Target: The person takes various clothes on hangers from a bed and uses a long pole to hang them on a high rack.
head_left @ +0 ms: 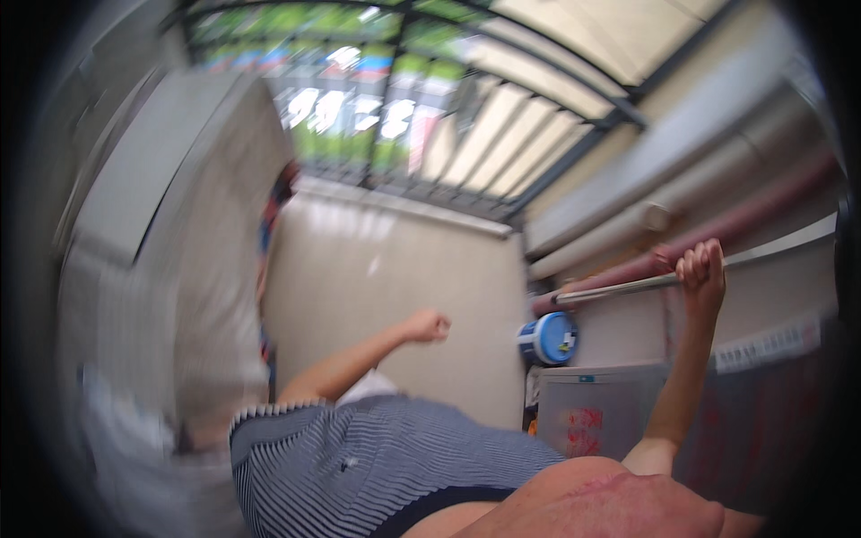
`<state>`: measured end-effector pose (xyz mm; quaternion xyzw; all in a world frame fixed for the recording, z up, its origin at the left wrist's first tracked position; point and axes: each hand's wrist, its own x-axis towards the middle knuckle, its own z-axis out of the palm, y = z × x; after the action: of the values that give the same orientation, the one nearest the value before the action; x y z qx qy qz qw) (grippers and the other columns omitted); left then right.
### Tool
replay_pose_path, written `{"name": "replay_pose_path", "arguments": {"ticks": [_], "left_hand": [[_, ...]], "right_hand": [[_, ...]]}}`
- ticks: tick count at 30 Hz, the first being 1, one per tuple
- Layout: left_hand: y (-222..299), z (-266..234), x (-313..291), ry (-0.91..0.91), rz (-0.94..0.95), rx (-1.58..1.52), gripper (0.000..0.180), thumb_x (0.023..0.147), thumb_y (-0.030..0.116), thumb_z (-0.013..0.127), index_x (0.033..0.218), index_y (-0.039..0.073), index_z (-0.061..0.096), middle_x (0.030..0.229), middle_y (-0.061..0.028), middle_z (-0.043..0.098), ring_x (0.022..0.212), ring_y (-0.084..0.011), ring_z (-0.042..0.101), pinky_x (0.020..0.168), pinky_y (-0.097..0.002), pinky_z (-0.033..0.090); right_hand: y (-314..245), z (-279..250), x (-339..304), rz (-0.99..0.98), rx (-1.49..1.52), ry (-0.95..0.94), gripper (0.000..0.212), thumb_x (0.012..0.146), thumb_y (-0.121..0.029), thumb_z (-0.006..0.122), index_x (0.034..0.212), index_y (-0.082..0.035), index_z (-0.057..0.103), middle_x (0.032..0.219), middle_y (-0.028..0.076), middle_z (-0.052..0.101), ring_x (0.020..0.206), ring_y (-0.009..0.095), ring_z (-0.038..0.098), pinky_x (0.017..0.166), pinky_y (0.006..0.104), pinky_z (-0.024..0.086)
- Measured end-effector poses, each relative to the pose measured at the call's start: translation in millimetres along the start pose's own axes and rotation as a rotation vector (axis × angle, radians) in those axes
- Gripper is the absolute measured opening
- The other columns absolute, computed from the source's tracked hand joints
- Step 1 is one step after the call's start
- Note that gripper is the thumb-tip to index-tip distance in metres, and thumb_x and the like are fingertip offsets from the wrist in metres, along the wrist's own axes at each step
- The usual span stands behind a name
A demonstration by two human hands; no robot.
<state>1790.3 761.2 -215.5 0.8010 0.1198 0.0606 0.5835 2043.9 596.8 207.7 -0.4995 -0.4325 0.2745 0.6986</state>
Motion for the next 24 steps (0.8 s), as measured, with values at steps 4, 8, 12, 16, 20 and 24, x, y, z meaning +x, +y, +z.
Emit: {"name": "replay_pose_path", "arguments": {"ticks": [4,8,12,16,20,24], "left_hand": [[-1.8,-28.0,-94.5,0.347,-0.306,0.119,0.035,0.063,0.021,0.057,0.094,0.007,0.062,0.073,-0.0101,0.064,0.069,-0.0255,0.061,0.065,-0.0344,0.048],[10.5,-23.2,-229.0,0.691,-0.613,-0.032,0.036,0.064,0.02,0.058,0.096,0.005,0.062,0.081,-0.0135,0.064,0.071,-0.0249,0.061,0.067,-0.032,0.048],[30.9,-0.2,-321.0,1.101,-0.677,-0.138,0.028,0.07,0.014,0.059,0.096,0.002,0.061,0.078,-0.0092,0.063,0.068,-0.0149,0.059,0.063,-0.0259,0.048],[81.3,-23.5,-441.2,1.512,-0.551,-0.128,0.019,0.08,0.006,0.056,0.098,0.0,0.06,0.079,-0.0018,0.061,0.064,-0.0055,0.053,0.057,-0.0197,0.045],[131.3,-69.4,-567.8,1.861,-0.567,0.053,0.019,0.08,0.005,0.055,0.098,0.001,0.061,0.079,-0.0011,0.061,0.061,-0.0057,0.052,0.055,-0.0186,0.044],[117.7,-116.7,-713.1,2.061,-0.839,0.605,0.014,0.076,0.016,0.057,0.084,0.01,0.066,0.071,-0.0068,0.064,0.061,-0.0173,0.06,0.057,-0.028,0.047]], "right_hand": [[138.2,7.6,-37.4,0.198,0.012,-0.127,0.026,0.091,-0.017,0.043,0.067,-0.011,0.034,0.055,-0.003,0.024,0.048,0.008,0.023,0.047,0.0235,0.026],[209.5,64.6,-53.9,0.393,-0.012,-0.324,0.03,0.09,-0.017,0.046,0.063,-0.012,0.032,0.052,-0.004,0.025,0.044,0.006,0.022,0.039,0.0214,0.022],[238.1,128.5,-55.0,0.492,0.029,-0.329,0.031,0.09,-0.018,0.046,0.062,-0.012,0.033,0.048,-0.003,0.025,0.037,0.005,0.022,0.033,0.0199,0.019],[252.6,194.8,-107.1,0.701,0.048,-0.402,0.033,0.089,-0.02,0.048,0.061,-0.012,0.034,0.044,-0.004,0.023,0.034,0.005,0.021,0.03,0.0204,0.016],[260.0,239.6,-145.5,0.788,0.037,-0.516,0.029,0.088,-0.022,0.049,0.064,-0.013,0.036,0.044,-0.004,0.026,0.033,0.005,0.024,0.029,0.0199,0.018],[249.9,306.4,-179.4,0.807,0.005,-0.562,0.025,0.088,-0.02,0.051,0.066,-0.014,0.038,0.045,-0.004,0.027,0.033,0.004,0.025,0.029,0.0198,0.019]]}}
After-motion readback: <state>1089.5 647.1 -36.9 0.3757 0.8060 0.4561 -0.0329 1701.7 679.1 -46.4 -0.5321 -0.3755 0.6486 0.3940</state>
